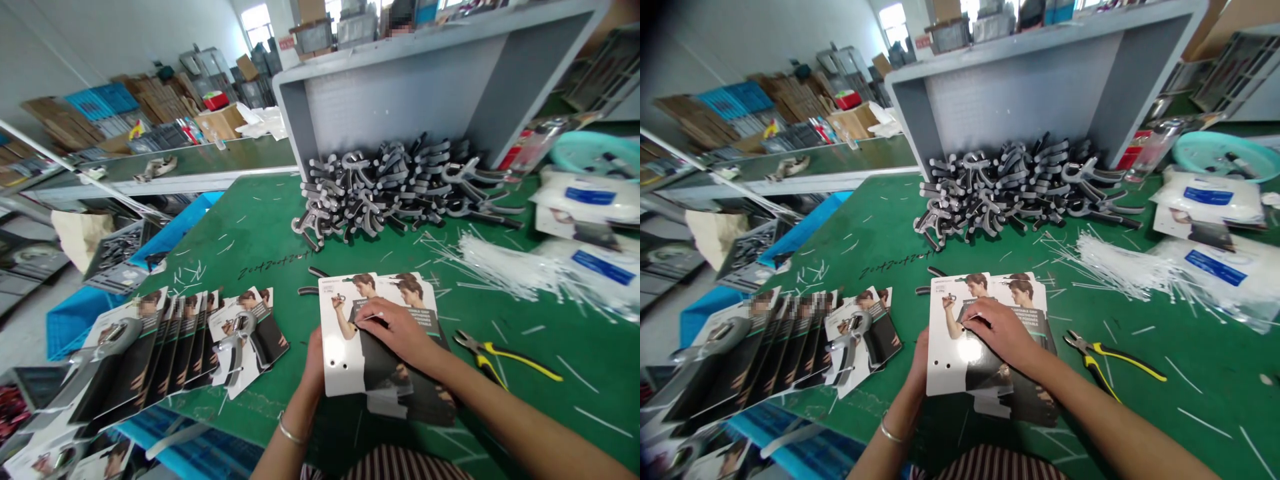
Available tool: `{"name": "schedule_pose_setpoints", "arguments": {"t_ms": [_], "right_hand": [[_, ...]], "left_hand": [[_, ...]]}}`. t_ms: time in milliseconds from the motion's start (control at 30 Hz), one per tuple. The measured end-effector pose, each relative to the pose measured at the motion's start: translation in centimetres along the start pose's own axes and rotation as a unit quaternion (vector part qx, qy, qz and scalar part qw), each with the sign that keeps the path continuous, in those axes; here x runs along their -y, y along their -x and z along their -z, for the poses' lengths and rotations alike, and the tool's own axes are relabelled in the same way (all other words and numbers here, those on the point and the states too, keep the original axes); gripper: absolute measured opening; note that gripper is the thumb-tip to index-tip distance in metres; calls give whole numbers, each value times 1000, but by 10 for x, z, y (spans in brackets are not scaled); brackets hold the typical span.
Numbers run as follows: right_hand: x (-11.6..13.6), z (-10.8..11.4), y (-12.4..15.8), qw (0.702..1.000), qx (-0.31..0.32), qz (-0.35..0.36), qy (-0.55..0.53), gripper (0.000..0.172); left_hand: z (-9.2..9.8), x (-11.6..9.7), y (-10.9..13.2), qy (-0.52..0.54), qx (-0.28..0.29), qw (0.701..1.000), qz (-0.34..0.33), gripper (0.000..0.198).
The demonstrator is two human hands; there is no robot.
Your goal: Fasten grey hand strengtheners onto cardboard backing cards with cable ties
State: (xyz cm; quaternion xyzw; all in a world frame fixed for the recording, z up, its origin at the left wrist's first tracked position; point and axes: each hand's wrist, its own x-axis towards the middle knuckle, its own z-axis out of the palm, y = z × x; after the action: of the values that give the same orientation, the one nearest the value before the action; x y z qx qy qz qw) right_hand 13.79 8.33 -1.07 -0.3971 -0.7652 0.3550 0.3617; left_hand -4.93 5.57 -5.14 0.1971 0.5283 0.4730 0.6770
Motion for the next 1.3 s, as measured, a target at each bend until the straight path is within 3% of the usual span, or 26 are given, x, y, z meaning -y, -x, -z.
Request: {"name": "schedule_pose_setpoints", "arguments": {"t_ms": [100, 200, 267, 367, 433, 500, 567, 633, 700, 800, 900, 967, 1033, 1133, 1300], "right_hand": [[0, -2, -1, 1000, 15, 9, 18, 11], [0, -2, -1, 999, 26, 6, 28, 13], [1, 0, -2, 999, 32, 6, 28, 14], [3, 5, -1, 999, 35, -15, -9, 15], [3, 9, 0, 997, 22, -40, -57, 15], [2, 12, 1, 991, 6, -69, -111, 16], [1, 14, 2, 984, -8, -90, -153, 18], [0, 15, 3, 980, -16, -99, -171, 19], [0, 15, 4, 979, -20, -100, -175, 19], [-1, 15, 5, 979, -19, -98, -177, 20], [0, 13, 6, 984, -16, -73, -158, 20], [2, 12, 7, 990, -16, -53, -134, 18], [5, 11, 7, 993, -23, -42, -112, 16], [8, 11, 6, 993, -44, -44, -103, 15], [2, 13, 7, 981, -73, -83, -161, 18]], "left_hand": [[10, -1, 7, -51, -18, 996, -74, 17], [22, 3, 17, -193, -20, 967, -162, 18], [28, 5, 25, -254, 5, 952, -168, 21], [32, -2, 40, -228, 74, 963, -127, 26], [31, -14, 50, -232, 125, 954, -143, 28], [27, -29, 57, -284, 174, 923, -194, 29], [21, -43, 60, -357, 200, 873, -265, 28], [15, -52, 59, -416, 194, 825, -330, 27], [8, -56, 56, -446, 168, 800, -365, 26], [2, -54, 46, -441, 170, 810, -348, 22], [0, -45, 31, -406, 204, 853, -255, 13], [0, -39, 22, -384, 170, 882, -212, 7], [-2, -34, 18, -370, 112, 898, -209, 8], [-10, -31, 25, -357, 66, 902, -232, 8], [-20, -33, 47, -372, 102, 885, -261, 14]]}}
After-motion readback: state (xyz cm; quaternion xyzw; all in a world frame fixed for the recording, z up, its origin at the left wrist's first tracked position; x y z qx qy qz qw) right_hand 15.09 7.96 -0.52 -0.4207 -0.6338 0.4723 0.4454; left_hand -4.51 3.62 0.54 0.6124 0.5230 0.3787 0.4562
